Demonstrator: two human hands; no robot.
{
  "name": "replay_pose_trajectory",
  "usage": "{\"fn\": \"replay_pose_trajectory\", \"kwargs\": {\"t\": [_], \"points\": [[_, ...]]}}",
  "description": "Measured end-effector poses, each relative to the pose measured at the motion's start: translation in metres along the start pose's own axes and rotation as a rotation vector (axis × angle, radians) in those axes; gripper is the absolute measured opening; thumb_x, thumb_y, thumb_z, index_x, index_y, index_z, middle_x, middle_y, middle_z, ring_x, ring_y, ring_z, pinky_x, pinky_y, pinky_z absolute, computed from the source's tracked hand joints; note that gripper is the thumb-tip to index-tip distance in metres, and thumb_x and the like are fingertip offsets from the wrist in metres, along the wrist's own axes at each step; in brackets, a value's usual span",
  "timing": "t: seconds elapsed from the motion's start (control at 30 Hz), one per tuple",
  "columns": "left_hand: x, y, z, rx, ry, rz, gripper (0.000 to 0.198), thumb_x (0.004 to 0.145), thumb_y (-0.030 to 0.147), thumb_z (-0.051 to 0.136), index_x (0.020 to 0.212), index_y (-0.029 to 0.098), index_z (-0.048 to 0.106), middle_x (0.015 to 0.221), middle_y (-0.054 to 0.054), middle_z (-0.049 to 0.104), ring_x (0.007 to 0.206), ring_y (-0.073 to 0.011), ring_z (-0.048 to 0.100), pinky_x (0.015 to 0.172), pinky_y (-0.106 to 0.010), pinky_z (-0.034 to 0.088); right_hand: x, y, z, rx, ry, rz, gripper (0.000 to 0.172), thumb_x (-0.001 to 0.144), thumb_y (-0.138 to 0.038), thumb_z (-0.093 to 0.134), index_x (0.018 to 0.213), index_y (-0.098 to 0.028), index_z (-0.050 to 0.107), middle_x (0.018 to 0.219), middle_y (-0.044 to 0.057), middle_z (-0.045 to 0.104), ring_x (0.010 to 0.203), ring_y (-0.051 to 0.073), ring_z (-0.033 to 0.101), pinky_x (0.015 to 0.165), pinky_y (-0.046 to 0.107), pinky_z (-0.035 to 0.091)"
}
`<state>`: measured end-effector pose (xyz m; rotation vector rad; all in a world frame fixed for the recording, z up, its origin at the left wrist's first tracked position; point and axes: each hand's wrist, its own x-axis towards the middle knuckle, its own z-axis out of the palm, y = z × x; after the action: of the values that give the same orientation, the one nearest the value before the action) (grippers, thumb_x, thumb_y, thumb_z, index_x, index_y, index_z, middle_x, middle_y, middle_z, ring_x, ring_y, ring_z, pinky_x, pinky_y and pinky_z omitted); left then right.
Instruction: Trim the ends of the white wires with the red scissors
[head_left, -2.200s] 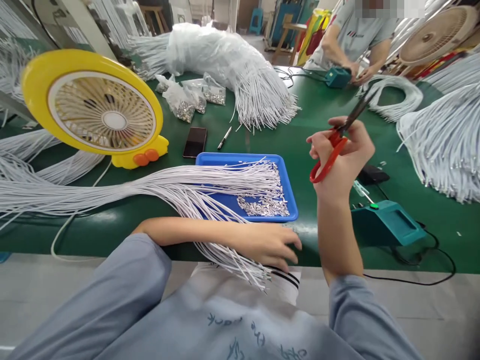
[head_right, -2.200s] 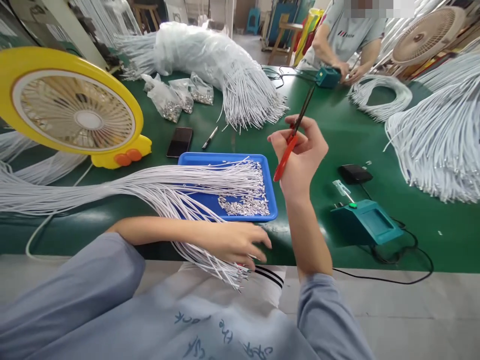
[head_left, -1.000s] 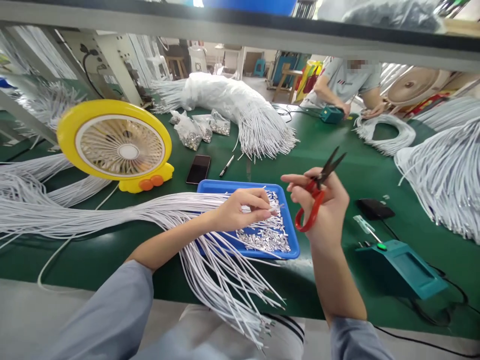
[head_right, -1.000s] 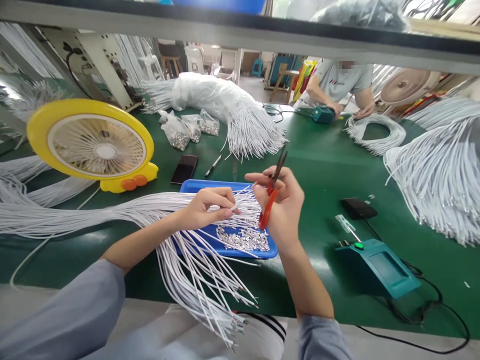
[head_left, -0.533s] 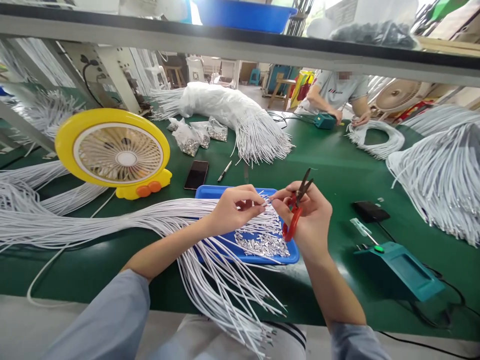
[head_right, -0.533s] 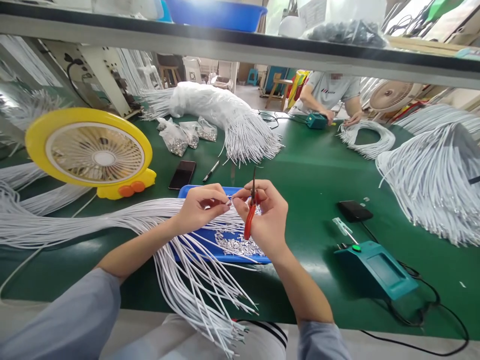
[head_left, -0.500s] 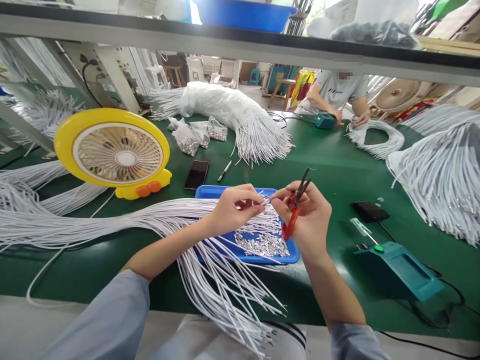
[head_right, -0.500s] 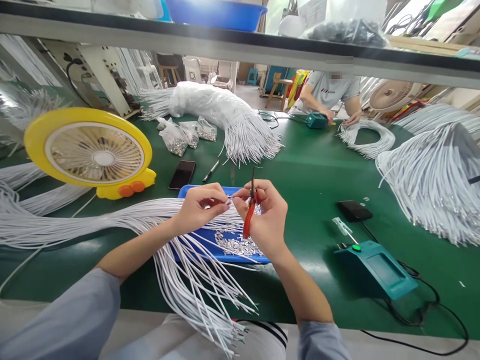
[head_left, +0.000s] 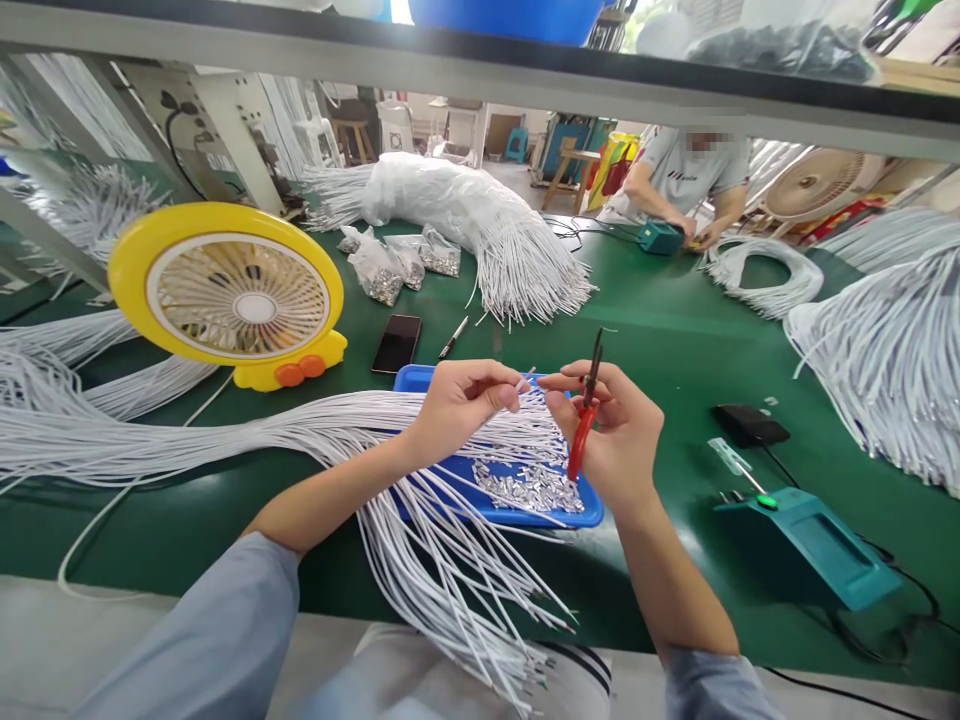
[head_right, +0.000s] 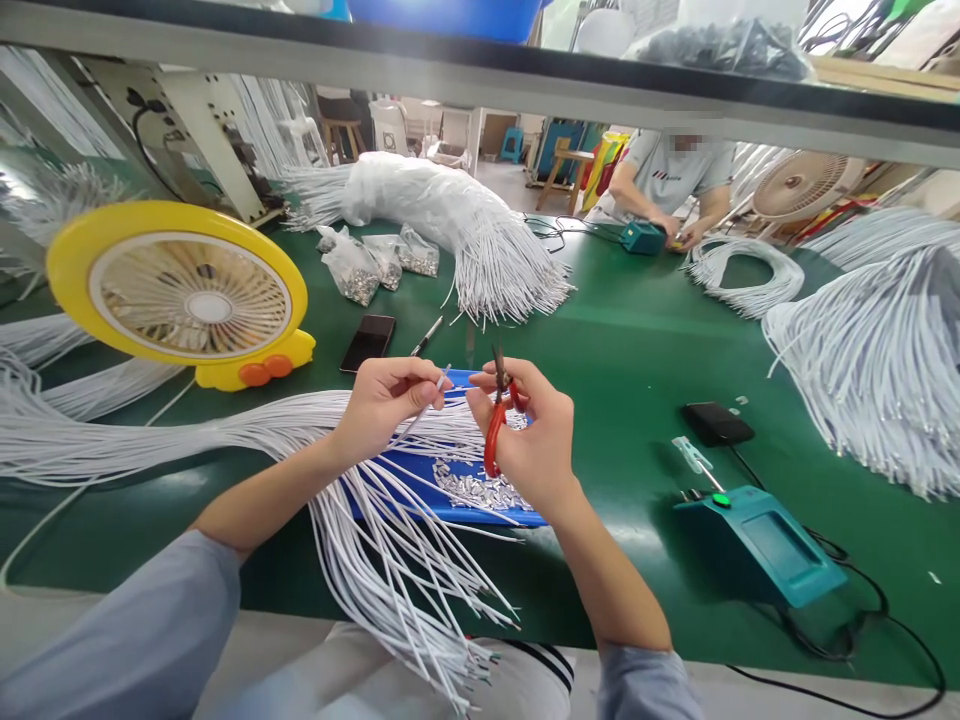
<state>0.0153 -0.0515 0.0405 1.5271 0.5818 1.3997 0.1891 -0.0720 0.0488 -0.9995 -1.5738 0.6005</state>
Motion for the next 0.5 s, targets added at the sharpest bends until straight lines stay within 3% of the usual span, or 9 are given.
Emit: {"fn": "replay_pose_trajectory", "kwargs": {"t": [0.17, 0.33, 0.5], "points": [[-0.0018, 0.0041, 0.0006, 0.029, 0.027, -0.004, 0.019, 0.086, 0.027, 0.063, 0.079, 0.011, 0.069, 0.060, -0.002, 0.065, 0.049, -0.0058, 0.052, 0.047, -0.017, 0.042, 0.0030, 0.0033, 0.0015, -0.091, -0.027, -0.032, 0.043, 0.069, -0.011, 0.075, 0.108, -0.027, 0.067, 0.092, -0.002, 0.072, 0.079, 0.013, 0.067, 0.075, 0.028, 0.056], [-0.0007, 0.0046, 0.0004, 0.014, 0.029, -0.005, 0.018, 0.085, 0.028, 0.065, 0.078, 0.011, 0.068, 0.061, -0.002, 0.064, 0.049, -0.0055, 0.051, 0.046, -0.016, 0.041, 0.0015, 0.0014, 0.0013, -0.146, -0.056, -0.054, 0.035, 0.073, -0.014, 0.071, 0.106, -0.023, 0.067, 0.081, -0.002, 0.072, 0.064, 0.011, 0.064, 0.059, 0.023, 0.052], [0.0009, 0.0043, -0.0010, -0.026, 0.072, 0.003, 0.016, 0.084, 0.027, 0.066, 0.079, 0.012, 0.068, 0.062, 0.000, 0.060, 0.052, -0.0055, 0.052, 0.048, -0.016, 0.043, 0.0033, -0.0002, -0.0010, -0.315, -0.116, -0.139, 0.040, 0.068, -0.018, 0.075, 0.107, -0.018, 0.067, 0.089, 0.003, 0.073, 0.070, 0.013, 0.063, 0.065, 0.027, 0.052]]}}
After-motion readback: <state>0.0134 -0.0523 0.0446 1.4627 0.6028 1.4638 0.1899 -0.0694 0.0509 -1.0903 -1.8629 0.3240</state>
